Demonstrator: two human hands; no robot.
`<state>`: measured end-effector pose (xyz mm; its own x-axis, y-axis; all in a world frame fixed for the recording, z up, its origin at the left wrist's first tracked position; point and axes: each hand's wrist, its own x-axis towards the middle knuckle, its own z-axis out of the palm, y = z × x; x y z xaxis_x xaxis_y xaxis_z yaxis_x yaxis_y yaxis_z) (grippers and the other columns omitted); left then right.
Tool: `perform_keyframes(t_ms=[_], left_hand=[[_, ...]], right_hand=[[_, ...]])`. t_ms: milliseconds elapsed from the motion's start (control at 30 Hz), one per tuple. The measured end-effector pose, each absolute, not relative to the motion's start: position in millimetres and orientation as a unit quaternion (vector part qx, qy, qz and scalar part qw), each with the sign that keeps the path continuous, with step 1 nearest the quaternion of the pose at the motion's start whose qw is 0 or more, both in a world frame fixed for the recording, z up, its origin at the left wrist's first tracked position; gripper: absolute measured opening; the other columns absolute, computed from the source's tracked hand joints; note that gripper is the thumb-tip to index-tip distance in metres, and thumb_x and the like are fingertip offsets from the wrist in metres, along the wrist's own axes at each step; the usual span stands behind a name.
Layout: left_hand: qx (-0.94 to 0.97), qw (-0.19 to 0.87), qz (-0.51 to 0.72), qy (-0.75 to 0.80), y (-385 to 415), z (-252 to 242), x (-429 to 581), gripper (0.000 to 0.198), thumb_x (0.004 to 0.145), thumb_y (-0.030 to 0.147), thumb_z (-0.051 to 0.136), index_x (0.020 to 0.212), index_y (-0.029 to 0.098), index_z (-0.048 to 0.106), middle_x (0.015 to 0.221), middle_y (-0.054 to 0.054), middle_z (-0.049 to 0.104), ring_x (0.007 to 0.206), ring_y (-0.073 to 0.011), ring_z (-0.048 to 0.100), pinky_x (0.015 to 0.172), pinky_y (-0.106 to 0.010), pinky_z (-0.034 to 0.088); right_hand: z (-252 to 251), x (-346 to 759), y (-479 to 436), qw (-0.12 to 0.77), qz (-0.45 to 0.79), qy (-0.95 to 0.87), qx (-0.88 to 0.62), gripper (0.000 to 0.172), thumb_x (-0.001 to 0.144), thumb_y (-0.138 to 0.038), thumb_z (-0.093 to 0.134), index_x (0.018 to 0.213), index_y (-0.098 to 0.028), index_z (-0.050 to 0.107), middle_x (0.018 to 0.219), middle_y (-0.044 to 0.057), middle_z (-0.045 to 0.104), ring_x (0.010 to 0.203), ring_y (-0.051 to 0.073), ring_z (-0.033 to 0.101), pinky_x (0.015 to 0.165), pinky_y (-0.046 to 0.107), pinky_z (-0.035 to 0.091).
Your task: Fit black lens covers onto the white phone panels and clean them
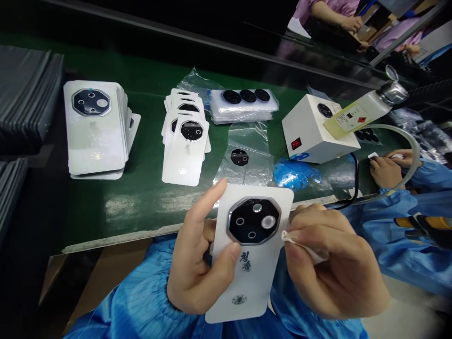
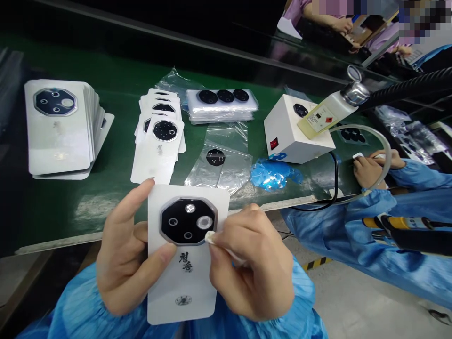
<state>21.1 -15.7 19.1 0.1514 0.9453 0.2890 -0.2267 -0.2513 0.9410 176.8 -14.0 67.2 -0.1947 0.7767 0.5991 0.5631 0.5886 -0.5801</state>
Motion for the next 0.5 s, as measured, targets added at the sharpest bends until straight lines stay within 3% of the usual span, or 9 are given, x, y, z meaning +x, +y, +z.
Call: perform_keyframes(t_ms=[200, 367, 500], left_hand=[[0.591, 0.474, 0.552, 0.348, -15.3, 17.1, 24.1, 0.069, 0.083, 0.008, 0.047, 0.143, 0.032, 0.023, 0.059, 0.006, 0.058, 0.036, -0.0098, 0.051, 0.03, -0.02, 0.042], [0.628, 0.405, 0.548, 0.377, -15.6, 11.0, 25.0, 0.075, 0.08, 0.005, 0.048, 0.145, 0.029, 0.021, 0.063, 0.001, 0.063, 0.053, -0.0166, 0.062, 0.037, -0.023, 0.046], [0.647, 0.364, 0.552, 0.381, -13.7, 4.9, 26.5, 0.074, 0.08, 0.008, 0.05, 0.145, 0.026, 0.021, 0.054, 0.004, 0.055, 0.039, -0.0136, 0.05, 0.036, -0.027, 0.044]], right_hand=[[71.1, 163.5, -12.5, 0.387, 0.042, -0.796, -0.464, 0.022, 0.078, -0.008, 0.058, 0.094, -0.022, 0.053, 0.075, 0.003, 0.062, 0.065, 0.015, 0.057, 0.058, 0.035, 0.047], [62.0, 155.8, -10.4, 0.388, 0.03, -0.791, -0.472, 0.019, 0.077, -0.007, 0.059, 0.09, -0.02, 0.052, 0.074, 0.004, 0.063, 0.064, 0.016, 0.055, 0.057, 0.034, 0.043], [57.8, 154.3, -7.5, 0.396, 0.02, -0.791, -0.465, 0.017, 0.077, -0.005, 0.058, 0.088, -0.017, 0.053, 0.074, 0.003, 0.062, 0.066, 0.014, 0.053, 0.059, 0.033, 0.043]])
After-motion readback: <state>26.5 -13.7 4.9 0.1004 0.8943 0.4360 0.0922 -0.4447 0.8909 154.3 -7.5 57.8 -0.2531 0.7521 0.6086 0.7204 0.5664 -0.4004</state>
